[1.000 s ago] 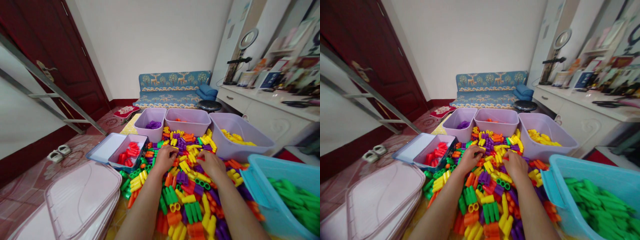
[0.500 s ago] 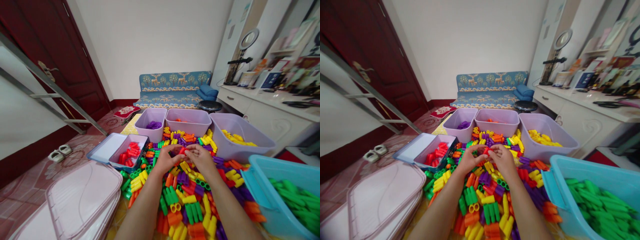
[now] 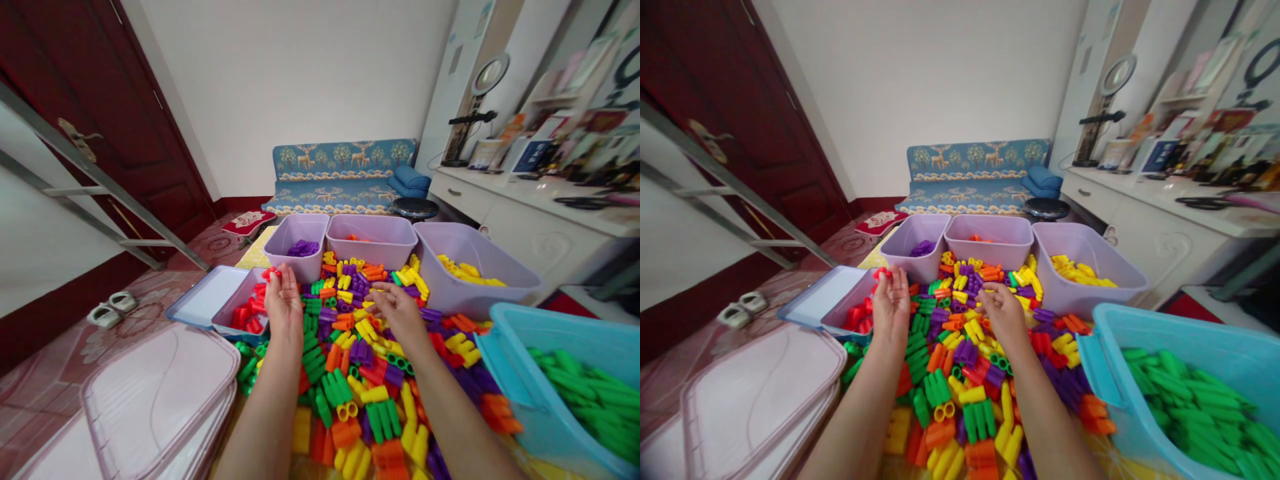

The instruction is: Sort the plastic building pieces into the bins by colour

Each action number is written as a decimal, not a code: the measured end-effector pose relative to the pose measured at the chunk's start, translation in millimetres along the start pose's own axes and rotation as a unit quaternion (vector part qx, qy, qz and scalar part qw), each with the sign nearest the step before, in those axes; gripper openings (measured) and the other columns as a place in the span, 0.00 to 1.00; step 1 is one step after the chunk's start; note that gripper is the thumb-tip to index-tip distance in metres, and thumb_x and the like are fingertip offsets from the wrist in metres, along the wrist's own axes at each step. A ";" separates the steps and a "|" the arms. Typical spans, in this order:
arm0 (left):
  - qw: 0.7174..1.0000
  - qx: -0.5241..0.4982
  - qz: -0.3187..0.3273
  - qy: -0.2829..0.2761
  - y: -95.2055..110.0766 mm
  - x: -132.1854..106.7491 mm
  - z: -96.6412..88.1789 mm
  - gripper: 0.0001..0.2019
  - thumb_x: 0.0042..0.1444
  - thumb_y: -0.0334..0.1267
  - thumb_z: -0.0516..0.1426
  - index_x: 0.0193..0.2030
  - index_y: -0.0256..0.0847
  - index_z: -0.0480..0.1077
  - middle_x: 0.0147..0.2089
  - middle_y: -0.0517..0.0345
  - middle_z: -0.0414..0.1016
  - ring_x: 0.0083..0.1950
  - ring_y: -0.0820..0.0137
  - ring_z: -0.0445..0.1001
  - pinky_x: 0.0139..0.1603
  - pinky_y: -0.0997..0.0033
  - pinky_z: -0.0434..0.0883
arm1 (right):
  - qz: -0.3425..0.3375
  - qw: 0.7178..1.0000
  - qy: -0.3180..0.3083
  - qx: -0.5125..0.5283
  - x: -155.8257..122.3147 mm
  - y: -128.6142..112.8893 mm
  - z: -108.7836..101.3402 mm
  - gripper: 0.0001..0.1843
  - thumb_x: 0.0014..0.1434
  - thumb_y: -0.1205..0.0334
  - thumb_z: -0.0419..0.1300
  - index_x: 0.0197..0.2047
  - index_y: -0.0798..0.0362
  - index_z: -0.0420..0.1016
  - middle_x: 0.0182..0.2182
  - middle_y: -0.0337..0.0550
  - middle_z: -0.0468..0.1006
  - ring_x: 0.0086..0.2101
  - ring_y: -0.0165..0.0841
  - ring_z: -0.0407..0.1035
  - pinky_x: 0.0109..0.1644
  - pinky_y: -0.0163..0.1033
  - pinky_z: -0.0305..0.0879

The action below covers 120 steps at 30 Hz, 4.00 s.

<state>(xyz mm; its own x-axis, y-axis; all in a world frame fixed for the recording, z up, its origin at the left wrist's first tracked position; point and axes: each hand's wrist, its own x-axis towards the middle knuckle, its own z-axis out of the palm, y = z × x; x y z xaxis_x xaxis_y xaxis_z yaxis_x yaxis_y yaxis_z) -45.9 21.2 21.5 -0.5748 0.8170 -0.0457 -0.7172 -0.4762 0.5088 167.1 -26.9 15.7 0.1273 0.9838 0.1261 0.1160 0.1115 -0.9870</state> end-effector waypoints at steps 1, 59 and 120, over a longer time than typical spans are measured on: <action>0.999 -0.027 -0.021 0.016 6.3 4.0 0.2 0.04 0.62 0.32 0.53 0.34 0.38 0.65 0.34 0.60 0.74 0.39 0.78 0.77 0.50 0.73 0.73 | 0.000 1.000 0.001 0.002 -0.2 -0.3 0.2 0.23 0.53 0.45 0.59 0.44 0.54 0.69 0.33 0.46 0.79 0.28 0.34 0.75 0.31 0.38 0.70; 0.558 0.700 0.158 -0.417 -35.1 -28.5 -19.9 0.27 0.45 0.43 0.64 0.55 0.47 0.71 0.56 0.52 0.71 0.56 0.58 0.67 0.57 0.57 0.65 | 0.027 0.954 -0.236 -0.185 43.4 0.5 2.6 0.33 0.56 0.31 0.47 0.33 0.53 0.76 0.23 0.42 0.76 0.24 0.33 0.68 0.29 0.38 0.63; 0.692 0.550 0.092 -0.459 -32.1 -35.9 -14.4 0.08 0.55 0.33 0.57 0.38 0.40 0.77 0.36 0.56 0.78 0.40 0.68 0.74 0.45 0.70 0.71 | -0.028 0.949 -0.275 -0.151 24.8 -55.2 -7.8 0.06 0.47 0.60 0.62 0.30 0.52 0.78 0.20 0.38 0.76 0.20 0.31 0.70 0.22 0.33 0.66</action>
<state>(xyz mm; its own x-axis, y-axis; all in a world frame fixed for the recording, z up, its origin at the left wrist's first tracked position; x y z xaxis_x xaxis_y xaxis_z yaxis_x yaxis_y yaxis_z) -7.9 2.5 -5.7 0.2367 0.8781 0.4158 0.3585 -0.4767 0.8026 171.6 -9.8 74.1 -0.4105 0.9115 0.0249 0.3953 0.2025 -0.8960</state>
